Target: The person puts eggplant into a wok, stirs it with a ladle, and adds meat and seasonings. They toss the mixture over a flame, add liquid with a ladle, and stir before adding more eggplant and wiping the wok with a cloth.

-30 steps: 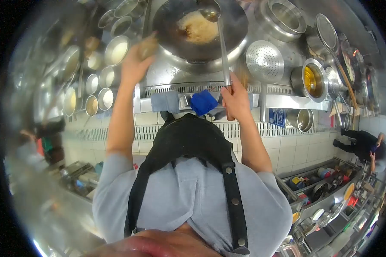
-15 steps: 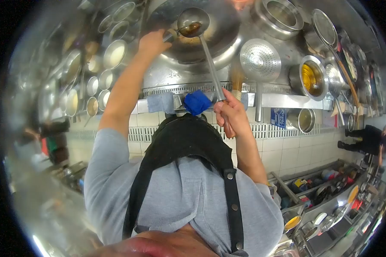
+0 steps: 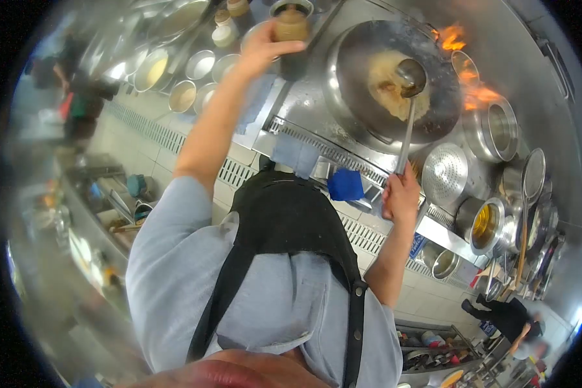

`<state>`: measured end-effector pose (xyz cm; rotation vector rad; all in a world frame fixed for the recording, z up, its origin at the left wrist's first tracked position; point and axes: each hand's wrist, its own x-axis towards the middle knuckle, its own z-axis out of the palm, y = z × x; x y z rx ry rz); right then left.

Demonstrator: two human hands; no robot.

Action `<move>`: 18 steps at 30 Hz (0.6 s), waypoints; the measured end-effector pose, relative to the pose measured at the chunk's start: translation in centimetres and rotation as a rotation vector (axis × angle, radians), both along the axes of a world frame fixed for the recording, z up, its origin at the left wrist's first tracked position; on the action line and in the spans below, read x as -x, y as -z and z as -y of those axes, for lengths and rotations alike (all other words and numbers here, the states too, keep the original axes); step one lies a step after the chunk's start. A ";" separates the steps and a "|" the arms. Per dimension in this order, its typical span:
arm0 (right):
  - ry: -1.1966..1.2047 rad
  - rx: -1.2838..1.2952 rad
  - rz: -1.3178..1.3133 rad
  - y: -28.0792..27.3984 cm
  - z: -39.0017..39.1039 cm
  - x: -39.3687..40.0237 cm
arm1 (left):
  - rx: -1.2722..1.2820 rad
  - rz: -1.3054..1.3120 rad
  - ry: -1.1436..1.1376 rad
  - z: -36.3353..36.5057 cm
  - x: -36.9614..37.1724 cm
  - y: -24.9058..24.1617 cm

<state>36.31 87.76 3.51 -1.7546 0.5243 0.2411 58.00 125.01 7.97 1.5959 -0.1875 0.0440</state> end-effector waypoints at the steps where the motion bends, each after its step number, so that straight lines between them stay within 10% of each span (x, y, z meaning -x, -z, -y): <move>1: 0.002 -0.023 0.012 0.2 0.5 0.3 | -0.002 0.057 -0.037 -3.4 -0.7 0.0; 10: 0.110 0.235 0.010 -4.2 -8.1 1.2 | -0.521 0.148 -0.671 -27.5 -8.1 3.5; 18: 0.158 0.459 -0.082 -4.9 -13.0 -0.8 | -0.665 -0.004 -0.541 -31.2 -14.0 14.2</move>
